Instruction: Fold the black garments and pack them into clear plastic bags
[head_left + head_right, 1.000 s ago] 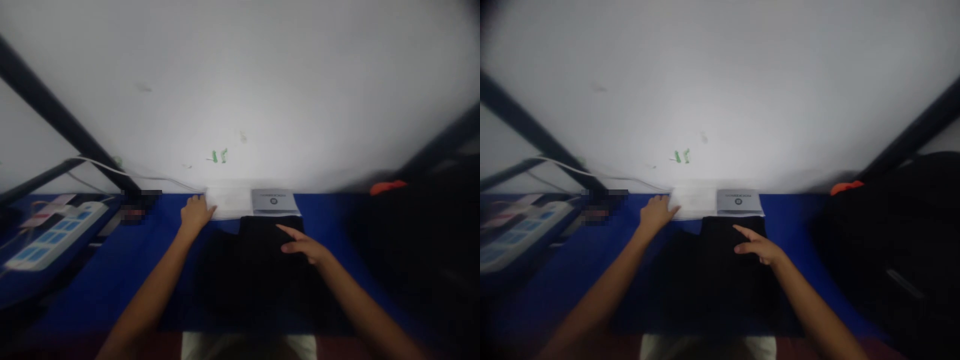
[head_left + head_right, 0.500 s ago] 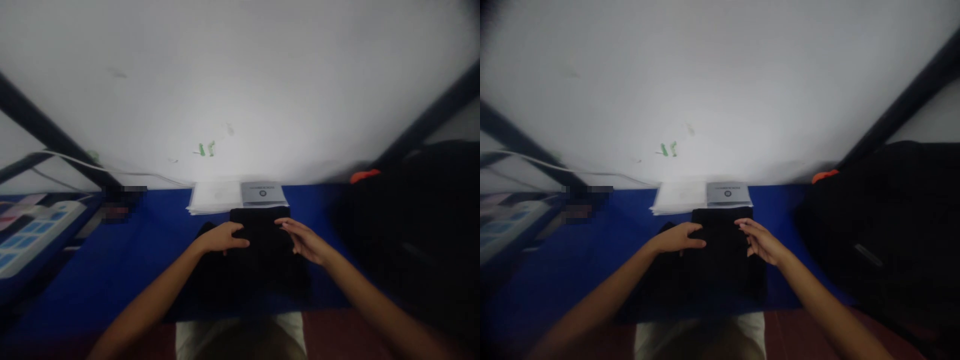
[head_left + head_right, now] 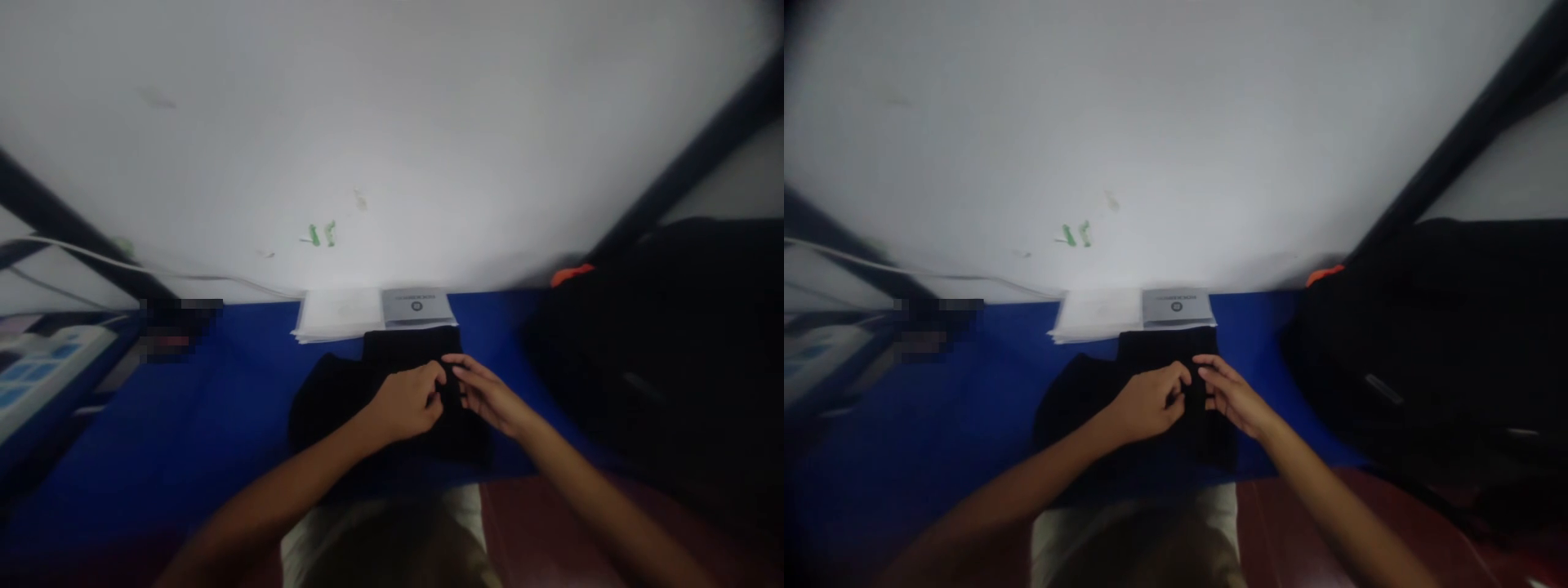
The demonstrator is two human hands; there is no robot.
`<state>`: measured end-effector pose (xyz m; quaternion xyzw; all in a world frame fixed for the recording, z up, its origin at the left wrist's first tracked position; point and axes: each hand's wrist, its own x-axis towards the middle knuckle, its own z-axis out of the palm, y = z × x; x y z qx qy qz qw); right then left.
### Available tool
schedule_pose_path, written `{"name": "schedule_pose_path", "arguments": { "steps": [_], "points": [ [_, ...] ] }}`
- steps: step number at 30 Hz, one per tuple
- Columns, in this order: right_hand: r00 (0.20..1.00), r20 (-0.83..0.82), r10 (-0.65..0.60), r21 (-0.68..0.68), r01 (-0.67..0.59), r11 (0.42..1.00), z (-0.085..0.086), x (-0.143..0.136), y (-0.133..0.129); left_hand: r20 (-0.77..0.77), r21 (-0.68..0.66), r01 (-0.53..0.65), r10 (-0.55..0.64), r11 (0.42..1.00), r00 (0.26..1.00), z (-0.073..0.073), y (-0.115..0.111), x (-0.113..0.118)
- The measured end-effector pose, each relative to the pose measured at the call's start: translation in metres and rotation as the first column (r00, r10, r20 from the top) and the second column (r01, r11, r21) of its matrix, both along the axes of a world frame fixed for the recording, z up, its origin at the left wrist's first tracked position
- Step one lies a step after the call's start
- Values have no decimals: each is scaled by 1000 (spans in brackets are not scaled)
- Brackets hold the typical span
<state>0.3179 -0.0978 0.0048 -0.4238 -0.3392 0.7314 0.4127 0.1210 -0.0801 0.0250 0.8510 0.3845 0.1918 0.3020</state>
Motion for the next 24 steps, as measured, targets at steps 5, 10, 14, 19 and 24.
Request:
{"name": "schedule_pose_path", "arguments": {
  "steps": [5,10,14,19,24],
  "points": [
    [999,42,-7,49,5,999,-2,-6,-4,-31,-53,57,-58,997,998,11,2,-7],
    [980,196,-25,74,11,997,4,-11,-5,-88,-38,39,-42,999,995,13,-2,-5],
    [976,219,7,79,-25,997,3,-10,-5,10,-25,17,-17,1000,1000,9,4,-9],
    [866,497,59,169,-163,972,-9,-8,-4,155,-107,-146,162,983,975,18,16,-39],
    [760,649,24,197,-198,960,-13,9,-3,175,-377,-340,427,861,887,19,22,-104]
  ]
}}
